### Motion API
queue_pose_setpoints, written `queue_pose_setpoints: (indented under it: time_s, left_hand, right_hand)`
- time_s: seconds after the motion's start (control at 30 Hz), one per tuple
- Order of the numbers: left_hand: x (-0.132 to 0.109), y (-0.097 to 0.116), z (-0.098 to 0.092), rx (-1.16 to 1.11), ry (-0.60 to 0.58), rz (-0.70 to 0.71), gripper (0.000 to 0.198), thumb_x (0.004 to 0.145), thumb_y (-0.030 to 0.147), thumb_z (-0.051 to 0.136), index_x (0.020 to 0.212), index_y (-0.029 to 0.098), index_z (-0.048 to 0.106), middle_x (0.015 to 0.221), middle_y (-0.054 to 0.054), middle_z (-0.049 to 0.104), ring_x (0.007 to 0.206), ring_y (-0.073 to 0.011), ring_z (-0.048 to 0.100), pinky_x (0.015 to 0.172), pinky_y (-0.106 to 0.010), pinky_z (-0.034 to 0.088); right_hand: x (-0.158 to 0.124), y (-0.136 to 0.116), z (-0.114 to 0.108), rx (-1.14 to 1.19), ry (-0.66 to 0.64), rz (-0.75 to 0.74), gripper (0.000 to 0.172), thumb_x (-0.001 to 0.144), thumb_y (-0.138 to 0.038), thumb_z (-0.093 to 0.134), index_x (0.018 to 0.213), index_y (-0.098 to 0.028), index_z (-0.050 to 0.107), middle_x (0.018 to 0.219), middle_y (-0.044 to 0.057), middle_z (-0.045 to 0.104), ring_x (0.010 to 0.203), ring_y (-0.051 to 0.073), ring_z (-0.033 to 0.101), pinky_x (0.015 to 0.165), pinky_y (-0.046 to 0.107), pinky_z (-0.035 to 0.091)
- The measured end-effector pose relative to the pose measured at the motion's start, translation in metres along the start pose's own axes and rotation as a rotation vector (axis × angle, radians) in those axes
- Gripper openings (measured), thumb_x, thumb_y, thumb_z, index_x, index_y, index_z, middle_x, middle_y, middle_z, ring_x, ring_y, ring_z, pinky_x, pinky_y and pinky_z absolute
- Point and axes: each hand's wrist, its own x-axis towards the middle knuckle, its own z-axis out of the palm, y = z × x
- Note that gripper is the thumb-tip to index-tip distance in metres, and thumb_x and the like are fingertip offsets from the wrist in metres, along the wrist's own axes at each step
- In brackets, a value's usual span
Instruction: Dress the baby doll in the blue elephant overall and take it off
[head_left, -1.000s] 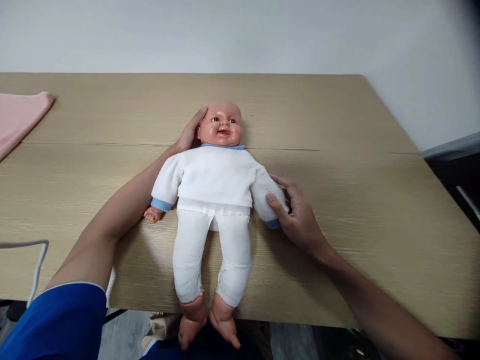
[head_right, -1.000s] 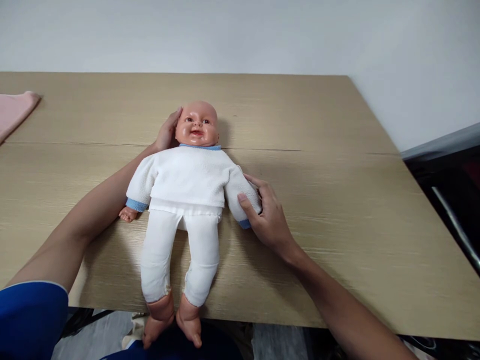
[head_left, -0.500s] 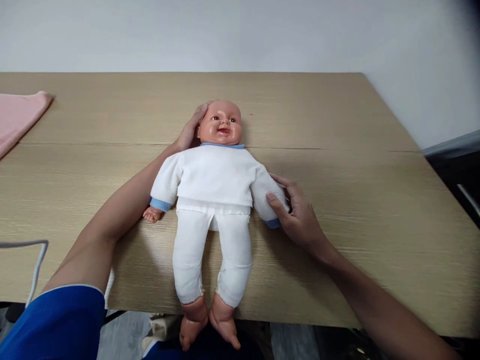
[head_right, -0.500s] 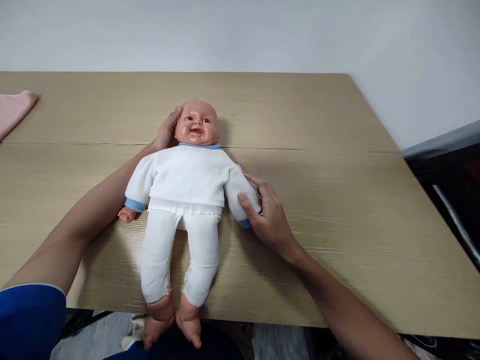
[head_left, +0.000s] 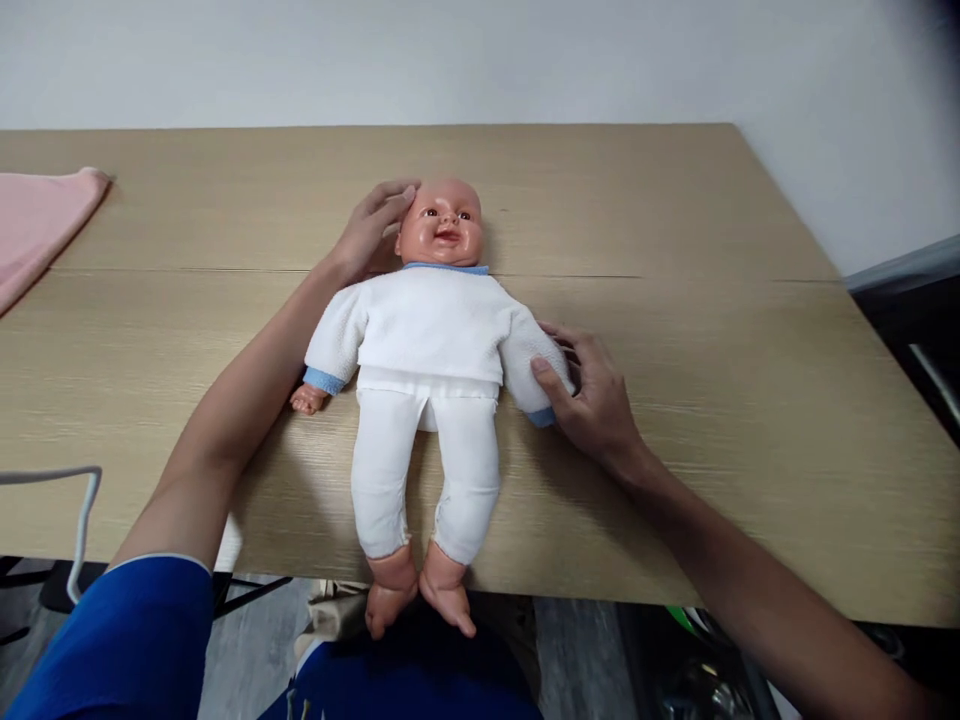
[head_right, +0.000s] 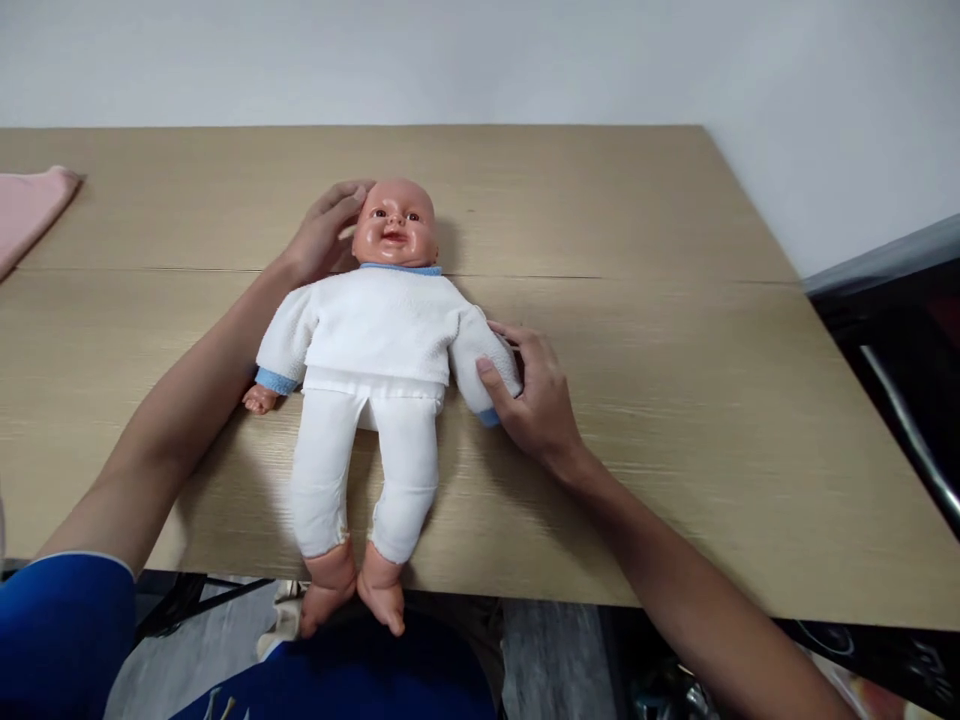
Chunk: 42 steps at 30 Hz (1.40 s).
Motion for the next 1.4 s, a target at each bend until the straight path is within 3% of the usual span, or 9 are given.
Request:
queue_pose_setpoints:
  time_s: [0.17,0.37,0.57,0.73,0.9,1.03,1.13,1.3,1.4]
  left_hand:
    - [-0.047,0.079,0.005,0.270,0.044,0.208,0.036,0.099,0.056,0.093,0.115,0.031,0.074,0.131,-0.009,0.081,0.136,-0.0346,0.073,0.129,-0.058,0.055]
    - [-0.175,0.164,0.109,0.386,-0.527,0.534,0.015,0.118,0.036,0.070,0.110,0.026,0.077,0.126,-0.008,0.081,0.125,-0.0297,0.078,0.118,-0.052,0.061]
    - [-0.303,0.173,0.197,0.576,-1.075,0.831,0.046,0.112,0.014,0.061,0.143,0.037,0.086,0.156,-0.008,0.080,0.135,-0.0286,0.079,0.101,-0.049,0.067]
    - [-0.375,0.144,0.205,0.395,-1.310,0.579,0.039,0.111,0.032,0.074,0.148,0.022,0.080,0.142,-0.013,0.086,0.127,-0.0333,0.083,0.103,-0.049,0.071]
    - [-0.426,0.113,0.158,0.265,-1.038,0.251,0.023,0.112,0.042,0.080,0.131,0.030,0.081,0.135,-0.010,0.087,0.127,-0.0348,0.084,0.108,-0.048,0.070]
    - [-0.463,0.103,0.114,0.348,-0.723,0.116,0.019,0.119,0.036,0.071,0.132,0.024,0.077,0.129,-0.012,0.087,0.120,-0.0295,0.084,0.109,-0.043,0.068]
    - [-0.485,0.101,0.092,0.574,-0.394,0.253,0.014,0.119,0.027,0.069,0.133,0.028,0.074,0.116,-0.005,0.088,0.106,-0.0252,0.085,0.097,-0.042,0.066]
    - [-0.493,0.095,0.074,0.835,0.277,0.485,0.036,0.101,0.025,0.094,0.124,0.032,0.066,0.097,0.001,0.084,0.082,-0.0222,0.079,0.085,-0.043,0.060]
    - [-0.481,0.090,0.069,0.886,0.380,0.380,0.040,0.103,0.034,0.094,0.130,0.029,0.064,0.106,-0.003,0.084,0.096,-0.0254,0.081,0.091,-0.046,0.060]
  right_hand:
    - [0.004,0.008,0.007,0.005,0.055,-0.041,0.054,0.111,-0.069,0.070,0.146,-0.028,0.076,0.139,0.015,0.079,0.124,0.037,0.078,0.110,0.061,0.068]
    - [0.009,0.018,0.011,-0.010,0.140,-0.107,0.055,0.106,-0.069,0.072,0.141,-0.027,0.075,0.135,0.015,0.078,0.120,0.036,0.078,0.107,0.062,0.069]
    - [-0.005,-0.038,-0.011,-0.127,0.368,-0.301,0.040,0.113,-0.053,0.064,0.144,-0.030,0.072,0.142,0.017,0.077,0.140,0.045,0.072,0.120,0.077,0.059]
    - [-0.102,-0.082,-0.039,0.022,0.375,-0.574,0.038,0.109,-0.044,0.075,0.147,-0.039,0.071,0.123,0.009,0.084,0.113,0.037,0.085,0.103,0.065,0.072]
    - [-0.202,-0.085,-0.031,-0.079,-0.043,-1.280,0.020,0.110,-0.025,0.073,0.098,-0.041,0.078,0.112,-0.009,0.089,0.098,0.015,0.084,0.084,0.032,0.076]
    - [-0.220,-0.090,-0.001,-0.104,0.082,-0.845,0.020,0.104,-0.024,0.088,0.115,-0.037,0.076,0.102,-0.003,0.088,0.090,0.021,0.083,0.084,0.042,0.072]
    - [-0.217,-0.092,0.015,-0.131,0.144,-0.570,0.036,0.103,-0.036,0.094,0.130,-0.033,0.071,0.105,0.004,0.086,0.092,0.027,0.084,0.083,0.048,0.068]
    - [-0.213,-0.090,0.024,-0.156,0.169,-0.482,0.036,0.104,-0.042,0.094,0.124,-0.030,0.067,0.105,0.006,0.084,0.095,0.030,0.084,0.085,0.049,0.064]
    - [-0.211,-0.089,0.027,-0.168,0.194,-0.453,0.035,0.104,-0.041,0.093,0.123,-0.031,0.066,0.101,0.005,0.084,0.092,0.031,0.084,0.084,0.050,0.063]
